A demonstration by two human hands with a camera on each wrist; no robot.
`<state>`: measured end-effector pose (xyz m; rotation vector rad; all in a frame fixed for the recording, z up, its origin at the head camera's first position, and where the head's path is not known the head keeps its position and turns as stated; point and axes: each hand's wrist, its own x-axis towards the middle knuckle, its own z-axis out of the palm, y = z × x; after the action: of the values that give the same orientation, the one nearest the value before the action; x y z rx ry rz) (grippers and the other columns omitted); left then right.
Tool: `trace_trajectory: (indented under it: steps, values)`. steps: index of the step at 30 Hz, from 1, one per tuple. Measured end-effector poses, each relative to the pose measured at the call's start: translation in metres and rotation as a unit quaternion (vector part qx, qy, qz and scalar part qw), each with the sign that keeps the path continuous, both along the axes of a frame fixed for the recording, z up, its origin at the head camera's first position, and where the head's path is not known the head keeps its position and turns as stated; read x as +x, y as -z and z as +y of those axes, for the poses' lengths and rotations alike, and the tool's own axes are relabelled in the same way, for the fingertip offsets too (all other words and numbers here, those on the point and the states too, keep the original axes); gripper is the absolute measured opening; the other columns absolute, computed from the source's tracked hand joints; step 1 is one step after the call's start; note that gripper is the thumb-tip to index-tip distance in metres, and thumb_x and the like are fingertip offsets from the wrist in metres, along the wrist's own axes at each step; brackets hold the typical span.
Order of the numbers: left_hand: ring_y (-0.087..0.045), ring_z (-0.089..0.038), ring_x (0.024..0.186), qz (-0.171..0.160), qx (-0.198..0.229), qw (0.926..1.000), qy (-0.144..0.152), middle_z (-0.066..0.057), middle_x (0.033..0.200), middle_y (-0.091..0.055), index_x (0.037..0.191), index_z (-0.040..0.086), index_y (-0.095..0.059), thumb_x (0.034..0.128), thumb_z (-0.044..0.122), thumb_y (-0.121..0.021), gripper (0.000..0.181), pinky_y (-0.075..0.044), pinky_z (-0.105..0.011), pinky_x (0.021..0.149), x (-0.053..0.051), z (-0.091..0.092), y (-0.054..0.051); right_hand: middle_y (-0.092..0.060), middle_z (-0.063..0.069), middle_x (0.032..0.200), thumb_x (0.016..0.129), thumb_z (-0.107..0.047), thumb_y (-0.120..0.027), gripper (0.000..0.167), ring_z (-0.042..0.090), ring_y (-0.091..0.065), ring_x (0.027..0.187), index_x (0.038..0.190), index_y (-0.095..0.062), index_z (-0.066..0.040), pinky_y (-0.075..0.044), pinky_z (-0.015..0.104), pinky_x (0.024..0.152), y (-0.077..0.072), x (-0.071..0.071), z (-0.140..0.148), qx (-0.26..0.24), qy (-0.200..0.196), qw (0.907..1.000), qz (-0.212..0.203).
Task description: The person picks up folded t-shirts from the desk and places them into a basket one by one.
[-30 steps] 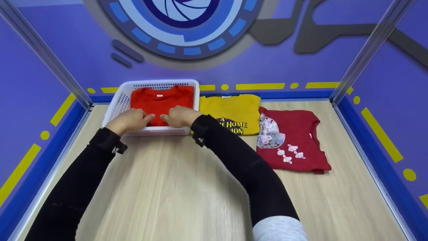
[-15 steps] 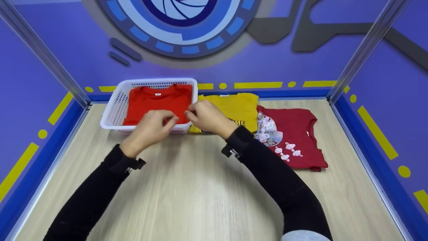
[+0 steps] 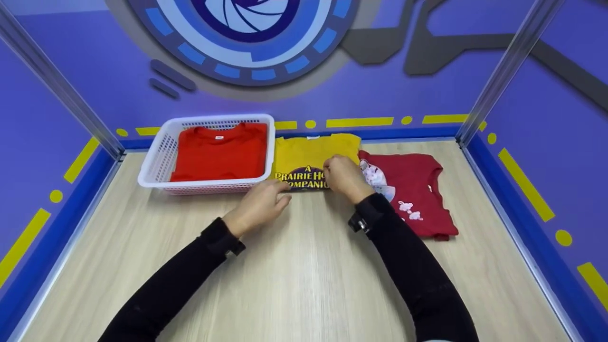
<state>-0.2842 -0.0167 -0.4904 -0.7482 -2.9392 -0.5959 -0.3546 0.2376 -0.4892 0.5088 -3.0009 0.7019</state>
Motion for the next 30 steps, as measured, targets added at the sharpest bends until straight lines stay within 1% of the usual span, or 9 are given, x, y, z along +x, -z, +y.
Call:
trace_trajectory:
  steps: [4, 6, 9, 12, 14, 18, 21, 24, 30]
  values:
    - [-0.06, -0.039, 0.145, -0.004, -0.03, 0.9993, -0.023, -0.021, 0.155, -0.063, 0.152, 0.002, -0.063, 0.1119, 0.028, -0.06, 0.048, -0.05, -0.048, 0.124, -0.009, 0.019, 0.017, -0.073, 0.029, 0.131, 0.107, -0.008, -0.06, 0.029, 0.046, -0.068, 0.126, 0.124, -0.078, 0.006, -0.052, 0.061, 0.115, 0.016, -0.014, 0.014, 0.017, 0.005, 0.9998, 0.007]
    - [-0.053, -0.04, 0.152, -0.016, -0.046, 0.998, -0.04, -0.023, 0.162, -0.056, 0.16, 0.002, -0.054, 0.113, 0.031, -0.059, 0.055, -0.049, -0.048, 0.125, -0.017, 0.03, 0.024, -0.073, 0.028, 0.127, 0.106, -0.007, -0.06, 0.026, 0.046, -0.068, 0.122, 0.119, -0.078, 0.006, -0.052, 0.061, 0.113, 0.023, -0.019, 0.019, 0.023, 0.013, 0.9996, 0.013]
    - [-0.05, -0.038, 0.153, -0.03, -0.068, 0.9943, -0.077, -0.023, 0.165, -0.051, 0.167, 0.002, -0.043, 0.1148, 0.037, -0.056, 0.064, -0.052, -0.048, 0.121, -0.03, 0.041, 0.033, -0.074, 0.028, 0.117, 0.106, -0.006, -0.059, 0.023, 0.047, -0.068, 0.114, 0.112, -0.078, 0.006, -0.054, 0.062, 0.105, 0.028, -0.024, 0.022, 0.042, 0.021, 0.9984, 0.031]
    - [-0.052, -0.036, 0.15, -0.043, -0.09, 0.989, -0.109, -0.024, 0.164, -0.047, 0.168, 0.0, -0.04, 0.1167, 0.044, -0.05, 0.068, -0.054, -0.048, 0.117, -0.04, 0.045, 0.04, -0.073, 0.028, 0.111, 0.106, -0.007, -0.06, 0.021, 0.047, -0.067, 0.11, 0.109, -0.077, 0.005, -0.054, 0.062, 0.101, 0.03, -0.028, 0.019, 0.068, 0.022, 0.997, 0.03]
    - [-0.052, -0.037, 0.15, -0.052, -0.114, 0.9857, -0.113, -0.026, 0.165, -0.045, 0.167, -0.002, -0.04, 0.1181, 0.048, -0.044, 0.07, -0.053, -0.049, 0.118, -0.044, 0.044, 0.04, -0.072, 0.028, 0.107, 0.106, -0.008, -0.06, 0.021, 0.048, -0.067, 0.107, 0.107, -0.077, 0.004, -0.054, 0.062, 0.098, 0.03, -0.029, 0.016, 0.082, 0.017, 0.9961, 0.028]
    - [-0.048, -0.038, 0.154, -0.076, -0.154, 0.982, -0.078, -0.029, 0.167, -0.043, 0.167, -0.003, -0.041, 0.1202, 0.047, -0.034, 0.069, -0.053, -0.049, 0.12, -0.047, 0.039, 0.033, -0.071, 0.028, 0.107, 0.103, -0.009, -0.062, 0.018, 0.052, -0.066, 0.105, 0.107, -0.076, 0.003, -0.056, 0.064, 0.093, 0.033, -0.026, 0.009, 0.114, 0.008, 0.9931, 0.024]
    - [-0.049, -0.038, 0.156, -0.113, -0.135, 0.9822, -0.064, -0.027, 0.17, -0.04, 0.169, 0.0, -0.039, 0.1203, 0.047, -0.033, 0.068, -0.051, -0.049, 0.123, -0.046, 0.036, 0.028, -0.07, 0.028, 0.11, 0.103, -0.01, -0.062, 0.019, 0.054, -0.066, 0.107, 0.109, -0.075, 0.002, -0.057, 0.065, 0.091, 0.036, -0.023, 0.008, 0.137, 0.011, 0.9902, 0.025]
    - [-0.046, -0.039, 0.159, -0.144, -0.11, 0.9813, -0.065, -0.026, 0.176, -0.034, 0.171, 0.002, -0.036, 0.1191, 0.05, -0.035, 0.071, -0.044, -0.048, 0.129, -0.044, 0.035, 0.026, -0.071, 0.027, 0.111, 0.103, -0.012, -0.062, 0.02, 0.054, -0.066, 0.107, 0.109, -0.075, 0.002, -0.057, 0.065, 0.09, 0.036, -0.019, 0.007, 0.146, 0.014, 0.9888, 0.031]
    - [-0.038, -0.039, 0.164, -0.144, -0.116, 0.9807, -0.063, -0.023, 0.179, -0.032, 0.172, 0.004, -0.034, 0.1173, 0.057, -0.035, 0.076, -0.035, -0.049, 0.135, -0.04, 0.033, 0.023, -0.071, 0.026, 0.107, 0.098, -0.011, -0.069, 0.017, 0.052, -0.068, 0.103, 0.107, -0.077, 0.001, -0.058, 0.063, 0.089, 0.032, -0.015, 0.004, 0.14, -0.005, 0.9892, 0.044]
